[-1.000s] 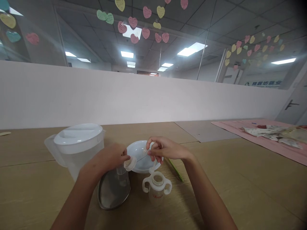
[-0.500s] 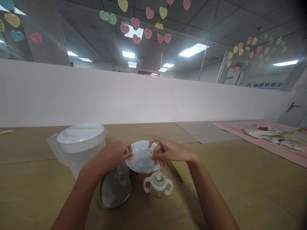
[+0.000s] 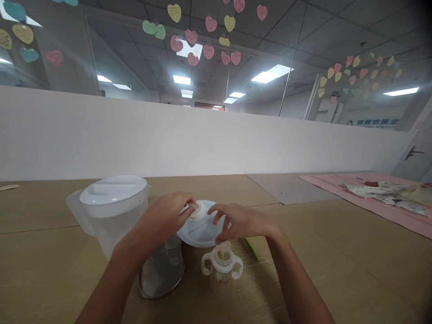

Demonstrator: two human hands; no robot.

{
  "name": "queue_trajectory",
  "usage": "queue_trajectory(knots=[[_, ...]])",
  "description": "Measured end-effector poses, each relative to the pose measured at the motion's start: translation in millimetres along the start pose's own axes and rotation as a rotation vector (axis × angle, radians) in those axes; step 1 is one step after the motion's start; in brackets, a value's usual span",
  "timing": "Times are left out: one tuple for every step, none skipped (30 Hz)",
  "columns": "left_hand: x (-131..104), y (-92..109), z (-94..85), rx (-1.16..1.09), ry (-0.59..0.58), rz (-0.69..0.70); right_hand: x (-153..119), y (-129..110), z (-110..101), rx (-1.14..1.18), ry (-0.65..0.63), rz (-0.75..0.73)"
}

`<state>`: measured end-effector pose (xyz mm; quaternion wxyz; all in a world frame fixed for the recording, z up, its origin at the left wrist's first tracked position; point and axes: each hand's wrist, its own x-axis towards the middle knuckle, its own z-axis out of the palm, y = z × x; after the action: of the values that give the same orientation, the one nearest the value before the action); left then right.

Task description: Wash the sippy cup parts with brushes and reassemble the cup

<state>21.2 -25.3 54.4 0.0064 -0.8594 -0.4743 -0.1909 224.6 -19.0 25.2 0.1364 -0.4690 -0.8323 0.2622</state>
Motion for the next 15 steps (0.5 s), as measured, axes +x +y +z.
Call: queue_trajectory(knots=[[0.2, 3.6, 2.4, 0.022, 0.02, 0.017, 1.6, -3.0, 2.2, 0.005, 0.079, -0.035], [0.5, 7.6, 5.4, 0.055, 0.038, 0.038, 4.1, -6.2, 5.0, 0.018, 0.153, -0.075], [1.0, 11.8, 8.8, 0.098, 0.048, 0.056, 7.4, -9.2, 8.4, 0.036, 0.216, -0.118], [1.6, 16.1, 12.3, 0.149, 0.052, 0.065, 11.3, -11.7, 12.1, 0.054, 0.273, -0.167], [2.2, 20.0, 15.4, 0.203, 0.056, 0.064, 15.6, -13.8, 15.9, 0.067, 0.335, -0.212], [2.6, 23.2, 17.8, 0.247, 0.061, 0.061, 19.8, -15.3, 19.3, 0.074, 0.4, -0.25], [2.9, 25.2, 19.2, 0.268, 0.07, 0.054, 23.6, -16.2, 22.2, 0.075, 0.46, -0.286], [2.9, 26.0, 19.3, 0.258, 0.089, 0.048, 26.8, -16.8, 24.4, 0.074, 0.518, -0.317], [2.6, 25.3, 18.3, 0.212, 0.122, 0.048, 29.2, -17.3, 25.9, 0.075, 0.574, -0.349], [2.2, 23.2, 16.1, 0.137, 0.162, 0.058, 30.9, -17.8, 26.9, 0.077, 0.626, -0.384], [1.5, 20.1, 13.3, 0.043, 0.201, 0.073, 32.0, -18.6, 27.5, 0.083, 0.674, -0.422], [0.8, 16.2, 9.9, -0.059, 0.241, 0.086, 32.8, -19.6, 27.8, 0.091, 0.717, -0.461], [0.1, 12.0, 6.6, -0.16, 0.276, 0.098, 33.3, -20.7, 28.2, 0.098, 0.757, -0.5], [-0.4, 7.8, 3.5, -0.253, 0.294, 0.109, 33.8, -21.8, 28.6, 0.101, 0.79, -0.535], [-0.7, 4.0, 1.1, -0.332, 0.299, 0.118, 34.6, -22.6, 29.3, 0.1, 0.817, -0.563]])
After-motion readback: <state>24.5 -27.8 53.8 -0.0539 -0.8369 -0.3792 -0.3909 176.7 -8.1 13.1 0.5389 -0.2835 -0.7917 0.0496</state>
